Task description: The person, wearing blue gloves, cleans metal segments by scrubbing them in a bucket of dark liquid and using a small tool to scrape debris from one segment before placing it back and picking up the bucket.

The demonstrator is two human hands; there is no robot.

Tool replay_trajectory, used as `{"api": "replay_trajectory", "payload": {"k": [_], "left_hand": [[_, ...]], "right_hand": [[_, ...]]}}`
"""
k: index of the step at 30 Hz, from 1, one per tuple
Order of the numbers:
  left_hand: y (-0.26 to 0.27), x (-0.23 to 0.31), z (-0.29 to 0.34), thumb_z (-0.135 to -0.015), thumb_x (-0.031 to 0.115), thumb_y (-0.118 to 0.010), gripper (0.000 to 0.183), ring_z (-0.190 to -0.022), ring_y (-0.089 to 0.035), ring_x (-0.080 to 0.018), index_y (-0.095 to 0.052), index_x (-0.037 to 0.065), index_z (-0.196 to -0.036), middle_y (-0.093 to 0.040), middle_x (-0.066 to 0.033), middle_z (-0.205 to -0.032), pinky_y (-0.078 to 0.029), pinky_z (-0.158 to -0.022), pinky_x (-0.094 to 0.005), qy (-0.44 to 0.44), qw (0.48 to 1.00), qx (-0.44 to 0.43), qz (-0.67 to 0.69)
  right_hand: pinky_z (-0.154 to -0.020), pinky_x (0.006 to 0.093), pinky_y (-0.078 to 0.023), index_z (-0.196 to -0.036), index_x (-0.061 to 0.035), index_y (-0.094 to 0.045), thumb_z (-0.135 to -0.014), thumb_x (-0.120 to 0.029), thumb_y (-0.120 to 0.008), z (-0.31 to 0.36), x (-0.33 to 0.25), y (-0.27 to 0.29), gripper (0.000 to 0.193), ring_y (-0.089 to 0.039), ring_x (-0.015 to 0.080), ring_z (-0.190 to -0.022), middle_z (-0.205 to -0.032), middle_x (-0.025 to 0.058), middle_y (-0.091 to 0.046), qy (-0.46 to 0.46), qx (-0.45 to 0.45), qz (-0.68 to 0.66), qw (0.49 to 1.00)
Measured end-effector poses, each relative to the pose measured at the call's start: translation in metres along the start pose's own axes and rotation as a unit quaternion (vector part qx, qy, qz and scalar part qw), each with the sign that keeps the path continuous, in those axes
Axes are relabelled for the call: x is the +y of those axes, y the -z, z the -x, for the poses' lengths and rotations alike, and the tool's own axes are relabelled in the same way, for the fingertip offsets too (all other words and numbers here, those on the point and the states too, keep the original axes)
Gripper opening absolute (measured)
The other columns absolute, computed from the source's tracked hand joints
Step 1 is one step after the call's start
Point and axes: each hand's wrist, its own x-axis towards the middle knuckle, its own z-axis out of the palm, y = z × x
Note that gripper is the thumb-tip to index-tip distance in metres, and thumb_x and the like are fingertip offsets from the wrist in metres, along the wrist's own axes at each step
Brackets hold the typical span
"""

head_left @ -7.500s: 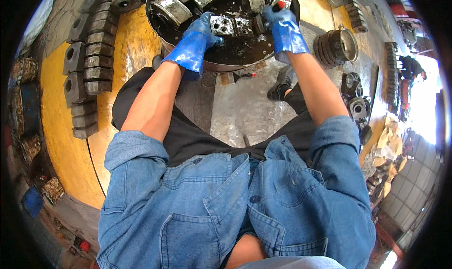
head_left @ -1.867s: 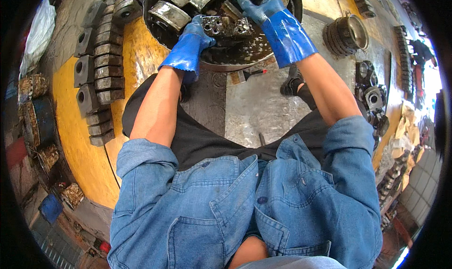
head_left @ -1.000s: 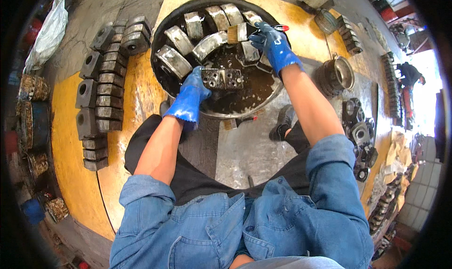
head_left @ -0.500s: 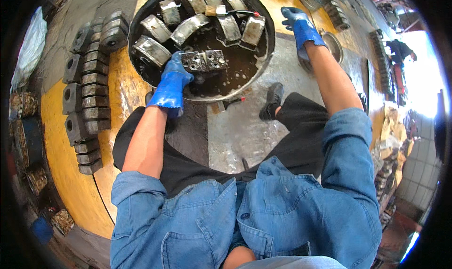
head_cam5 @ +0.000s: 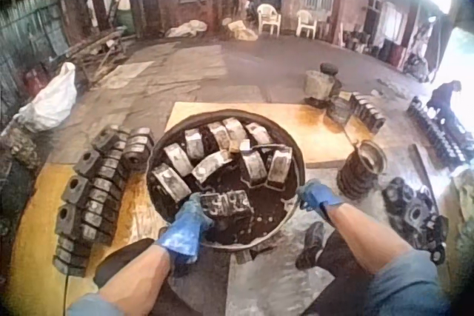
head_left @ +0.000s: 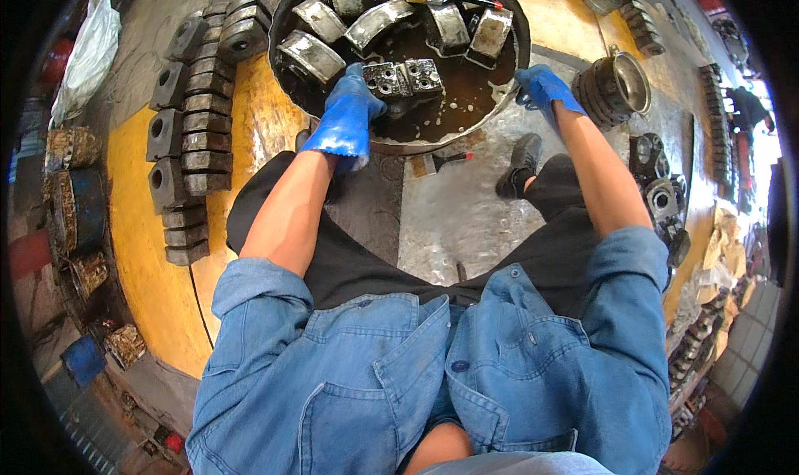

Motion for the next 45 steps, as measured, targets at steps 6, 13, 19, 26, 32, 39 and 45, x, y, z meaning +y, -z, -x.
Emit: {"api": "replay_trajectory", "payload": {"k": [6, 13, 19, 26, 32, 39, 45], "left_hand": [[0.005, 0.001, 0.0, -0.07, 0.032, -0.094, 0.095, -0.121, -0.068, -0.0326, -0.048, 0.011, -0.15, -0.069, -0.0203, -0.133, -0.053, -0.107, -0.0434, -0.011, 0.999, -0.011, -0.036], [0.016, -0.02, -0.028, -0.058, 0.043, -0.098, 0.11, -0.114, -0.07, -0.0331, -0.049, 0.004, -0.149, -0.071, -0.022, -0.128, -0.057, -0.1, -0.042, -0.078, 0.997, -0.009, -0.022], [0.025, -0.01, -0.013, -0.066, 0.034, -0.101, 0.111, -0.127, -0.064, -0.0344, -0.042, 0.008, -0.156, -0.065, -0.0246, -0.139, -0.053, -0.108, -0.0443, -0.197, 0.974, 0.076, 0.081], [0.044, 0.029, 0.026, -0.089, 0.035, -0.082, 0.074, -0.116, -0.071, -0.036, -0.049, 0.016, -0.153, -0.072, -0.0186, -0.128, -0.056, -0.099, -0.0438, -0.274, 0.942, 0.193, -0.016], [0.066, 0.055, 0.052, -0.099, 0.019, -0.065, 0.044, -0.119, -0.067, -0.0389, -0.061, 0.002, -0.139, -0.07, -0.0228, -0.129, -0.056, -0.099, -0.0468, -0.365, 0.83, 0.419, -0.041], [0.067, 0.039, 0.011, -0.102, 0.031, -0.061, 0.027, -0.102, -0.071, -0.0421, -0.071, 0.018, -0.123, -0.075, -0.0198, -0.107, -0.057, -0.088, -0.0496, -0.231, 0.939, 0.242, -0.079], [0.06, 0.052, 0.033, -0.109, 0.029, -0.05, 0.035, -0.094, -0.071, -0.0459, -0.071, 0.002, -0.109, -0.072, -0.0277, -0.096, -0.055, -0.08, -0.0493, -0.252, 0.932, 0.259, 0.014]], "right_hand": [[-0.052, 0.0396, -0.055, -0.094, -0.0025, -0.069, -0.09, -0.017, -0.062, 0.027, -0.038, 0.023, 0.017, -0.069, 0.0265, -0.06, -0.079, 0.016, -0.072, 0.078, -0.021, -0.025, 0.996], [-0.055, 0.0285, -0.051, -0.127, -0.0073, -0.068, -0.105, -0.027, -0.059, 0.12, -0.149, 0.02, 0.032, -0.072, 0.0154, -0.068, -0.092, 0.01, -0.079, 0.139, 0.157, 0.091, 0.973], [-0.074, 0.0307, -0.062, -0.138, -0.0116, -0.066, -0.11, -0.033, -0.052, 0.134, -0.14, -0.029, 0.038, -0.077, 0.0177, -0.086, -0.108, 0.014, -0.079, 0.236, -0.038, -0.094, 0.966], [-0.062, 0.0418, -0.061, -0.127, -0.0003, -0.063, -0.105, -0.023, -0.062, 0.099, -0.122, -0.1, 0.031, -0.073, 0.0276, -0.076, -0.103, 0.0181, -0.077, 0.106, -0.126, -0.377, 0.911], [-0.063, 0.0453, -0.063, -0.129, -0.0038, -0.062, -0.105, -0.018, -0.06, 0.057, -0.122, -0.094, 0.028, -0.074, 0.0297, -0.077, -0.107, 0.0192, -0.076, -0.06, -0.227, -0.413, 0.88], [-0.089, 0.0334, -0.061, -0.146, -0.0115, -0.06, -0.109, -0.038, -0.057, 0.066, -0.105, -0.09, 0.046, -0.073, 0.0199, -0.105, -0.125, 0.0128, -0.074, 0.207, -0.106, -0.067, 0.97], [-0.11, 0.046, -0.054, -0.154, -0.0119, -0.051, -0.101, -0.044, -0.069, 0.091, -0.108, -0.121, 0.064, -0.063, 0.0305, -0.13, -0.143, 0.018, -0.064, 0.349, -0.09, 0.082, 0.929]]}}
